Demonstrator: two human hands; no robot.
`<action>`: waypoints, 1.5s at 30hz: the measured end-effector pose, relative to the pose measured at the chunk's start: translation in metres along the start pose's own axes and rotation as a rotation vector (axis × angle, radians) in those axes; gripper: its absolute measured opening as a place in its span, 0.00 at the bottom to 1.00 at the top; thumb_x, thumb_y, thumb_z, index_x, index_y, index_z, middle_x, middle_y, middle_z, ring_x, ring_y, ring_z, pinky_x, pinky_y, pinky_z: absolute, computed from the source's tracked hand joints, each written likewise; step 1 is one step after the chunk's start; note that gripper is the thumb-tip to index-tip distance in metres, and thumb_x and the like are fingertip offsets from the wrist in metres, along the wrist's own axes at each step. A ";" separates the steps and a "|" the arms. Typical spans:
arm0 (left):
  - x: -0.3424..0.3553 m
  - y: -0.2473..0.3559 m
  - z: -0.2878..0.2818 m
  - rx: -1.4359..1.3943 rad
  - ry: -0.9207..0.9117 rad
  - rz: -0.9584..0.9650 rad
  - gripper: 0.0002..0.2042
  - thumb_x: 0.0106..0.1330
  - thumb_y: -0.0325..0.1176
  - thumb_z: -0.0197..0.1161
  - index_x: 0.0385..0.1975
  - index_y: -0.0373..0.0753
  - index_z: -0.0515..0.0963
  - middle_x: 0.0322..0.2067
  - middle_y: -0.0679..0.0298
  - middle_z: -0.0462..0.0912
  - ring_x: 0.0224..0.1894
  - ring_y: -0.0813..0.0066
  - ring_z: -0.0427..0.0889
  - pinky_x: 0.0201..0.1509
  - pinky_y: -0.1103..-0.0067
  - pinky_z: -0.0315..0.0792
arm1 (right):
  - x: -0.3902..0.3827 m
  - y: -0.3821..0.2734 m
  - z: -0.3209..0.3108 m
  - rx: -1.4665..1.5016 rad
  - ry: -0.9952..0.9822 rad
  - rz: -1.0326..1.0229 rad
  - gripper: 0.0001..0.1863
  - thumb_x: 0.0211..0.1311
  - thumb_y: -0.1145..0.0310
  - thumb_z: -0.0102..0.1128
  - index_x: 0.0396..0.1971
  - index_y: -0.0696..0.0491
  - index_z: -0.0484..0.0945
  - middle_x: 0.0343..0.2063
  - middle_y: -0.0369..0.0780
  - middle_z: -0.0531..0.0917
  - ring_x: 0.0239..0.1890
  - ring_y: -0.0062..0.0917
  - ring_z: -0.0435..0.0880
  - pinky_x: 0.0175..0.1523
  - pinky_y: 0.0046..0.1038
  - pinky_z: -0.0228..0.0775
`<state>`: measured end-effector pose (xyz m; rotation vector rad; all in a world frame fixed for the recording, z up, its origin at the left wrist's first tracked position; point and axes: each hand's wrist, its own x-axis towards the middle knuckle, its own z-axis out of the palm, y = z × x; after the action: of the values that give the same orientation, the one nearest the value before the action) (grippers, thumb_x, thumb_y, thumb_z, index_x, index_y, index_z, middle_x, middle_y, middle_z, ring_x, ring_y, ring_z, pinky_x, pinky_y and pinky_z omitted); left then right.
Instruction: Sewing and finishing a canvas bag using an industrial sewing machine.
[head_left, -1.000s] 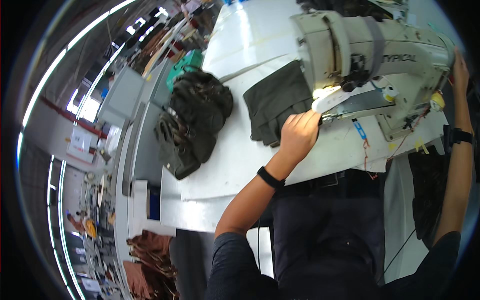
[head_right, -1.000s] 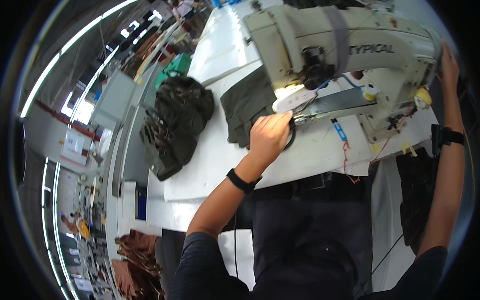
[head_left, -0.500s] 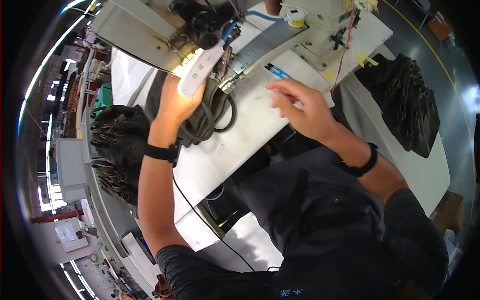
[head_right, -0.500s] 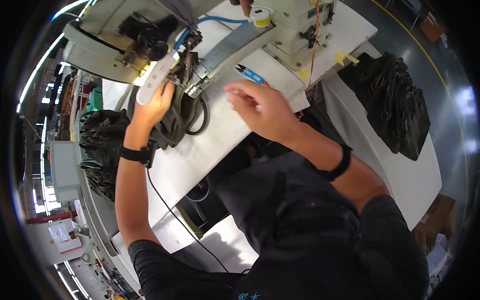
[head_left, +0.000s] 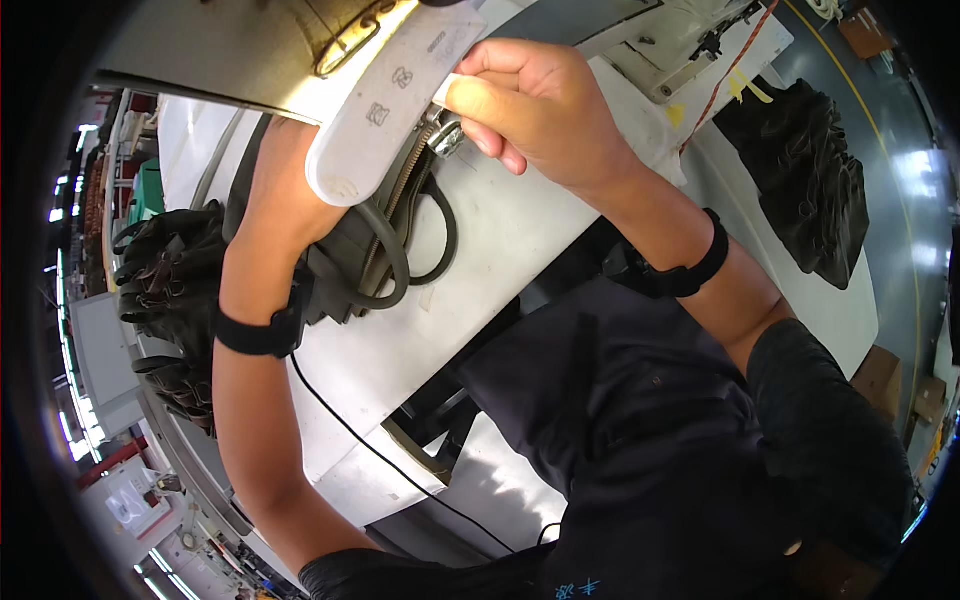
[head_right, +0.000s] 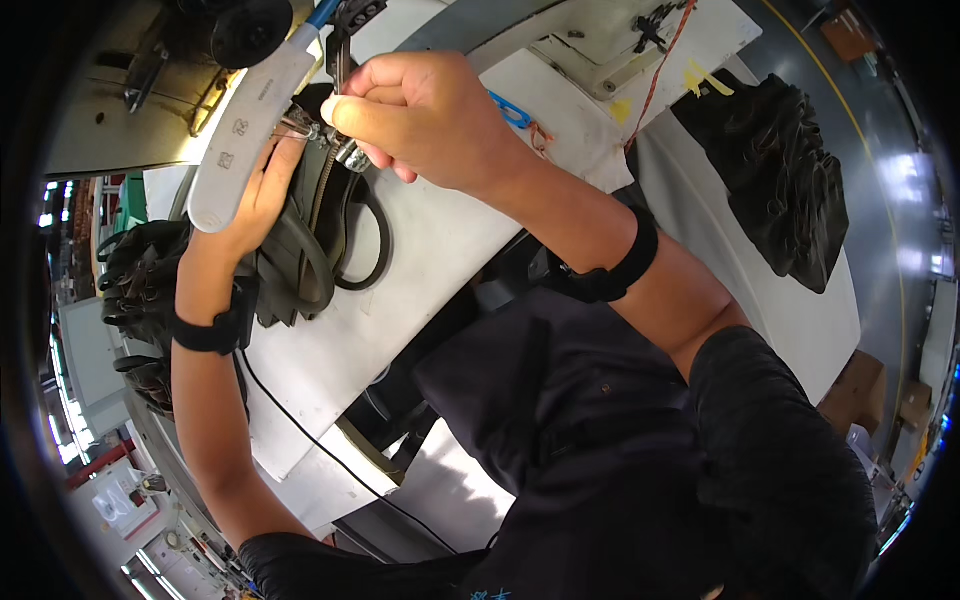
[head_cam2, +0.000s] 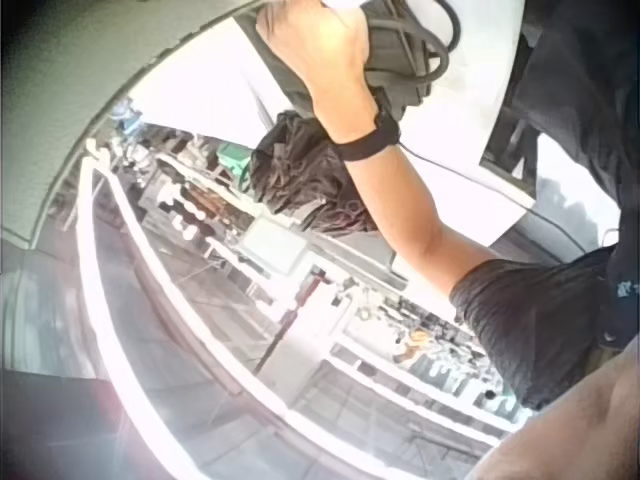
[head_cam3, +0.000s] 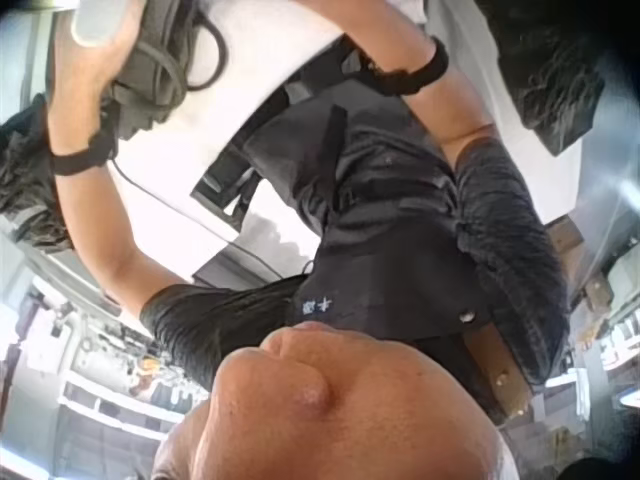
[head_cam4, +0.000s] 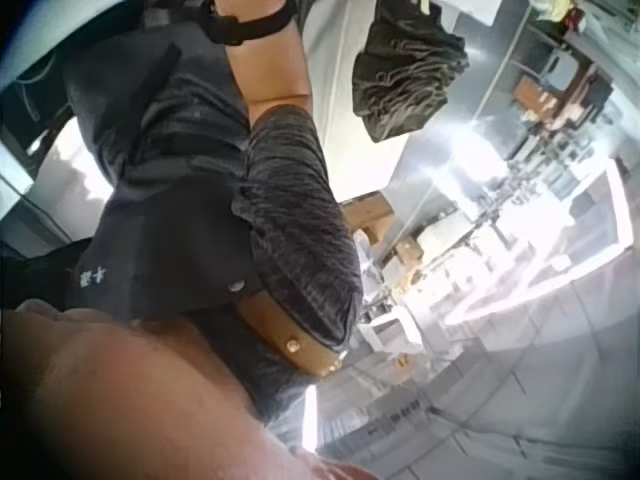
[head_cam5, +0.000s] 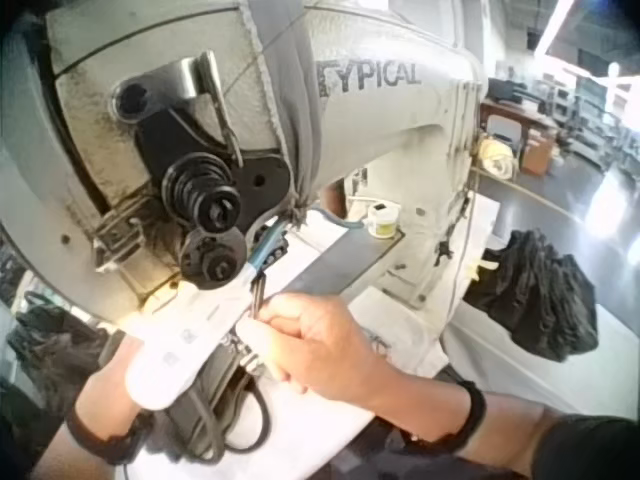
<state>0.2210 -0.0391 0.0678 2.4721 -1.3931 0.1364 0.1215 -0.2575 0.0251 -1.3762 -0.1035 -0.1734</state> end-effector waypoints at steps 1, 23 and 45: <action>-0.002 0.000 0.002 0.076 0.009 0.000 0.15 0.78 0.40 0.56 0.50 0.35 0.82 0.46 0.51 0.84 0.50 0.52 0.81 0.57 0.66 0.73 | 0.002 -0.001 -0.002 -0.031 0.003 0.004 0.13 0.68 0.65 0.63 0.33 0.62 0.82 0.16 0.35 0.80 0.14 0.13 0.73 0.20 0.20 0.63; -0.024 0.071 0.014 -0.723 -0.032 -0.582 0.15 0.71 0.35 0.65 0.52 0.33 0.80 0.36 0.70 0.83 0.36 0.84 0.77 0.44 0.84 0.72 | 0.007 0.009 -0.010 -0.057 -0.076 -0.040 0.16 0.66 0.64 0.63 0.41 0.64 0.83 0.17 0.38 0.82 0.15 0.18 0.78 0.20 0.23 0.67; -0.022 0.038 0.002 -0.872 -0.165 -0.733 0.15 0.76 0.43 0.60 0.52 0.40 0.82 0.48 0.71 0.82 0.53 0.83 0.76 0.61 0.82 0.66 | -0.066 0.033 0.007 0.014 -0.075 -0.002 0.16 0.73 0.61 0.62 0.46 0.61 0.80 0.28 0.34 0.80 0.32 0.11 0.73 0.40 0.21 0.68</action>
<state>0.1774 -0.0399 0.0685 2.0487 -0.3438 -0.6870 0.0630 -0.2399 -0.0170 -1.3689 -0.1685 -0.1220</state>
